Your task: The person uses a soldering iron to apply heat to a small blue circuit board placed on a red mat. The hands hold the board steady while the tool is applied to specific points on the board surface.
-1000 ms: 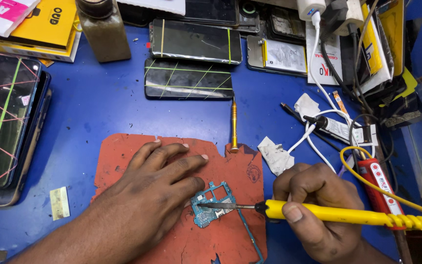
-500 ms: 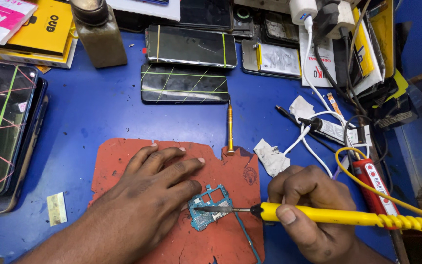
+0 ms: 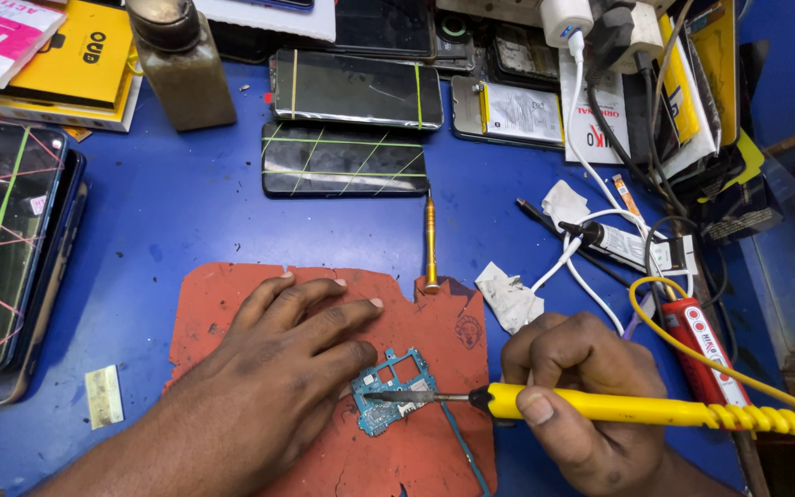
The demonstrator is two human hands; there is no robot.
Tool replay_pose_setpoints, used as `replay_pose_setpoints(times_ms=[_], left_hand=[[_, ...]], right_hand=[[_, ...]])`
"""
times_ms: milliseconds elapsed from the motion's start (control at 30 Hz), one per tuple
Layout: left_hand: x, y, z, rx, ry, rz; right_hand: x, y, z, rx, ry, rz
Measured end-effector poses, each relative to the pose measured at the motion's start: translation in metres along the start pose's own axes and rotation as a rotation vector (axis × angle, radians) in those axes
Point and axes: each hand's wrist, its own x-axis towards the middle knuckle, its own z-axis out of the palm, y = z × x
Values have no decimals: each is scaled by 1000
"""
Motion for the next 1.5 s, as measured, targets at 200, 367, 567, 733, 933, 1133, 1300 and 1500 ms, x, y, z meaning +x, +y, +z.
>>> replay_pose_setpoints(times_ms=[200,367,567,733,933,1133,1300,1500], left_hand=[[0,0,-1,7,3,1],[0,0,-1,-10,-3,-7],[0,-1,-1,-5,-12,-8],[-1,0,-1,-2,-1,0],[0,0,-2,-3,-1,-7],[0,0,-2,-17,6,5],[0,0,-2,-8,0,1],[-1,0,-2,-6,3,-4]], right_hand=[[0,0,0,-3,1,5],[0,0,0,8,5,-1],[0,0,0,5,5,5],[0,-1,0,-3,6,7],[0,-1,0,8,5,10],[0,-1,0,-13,7,-6],[0,0,1,19,9,-10],[-1,-1,1,0,19,1]])
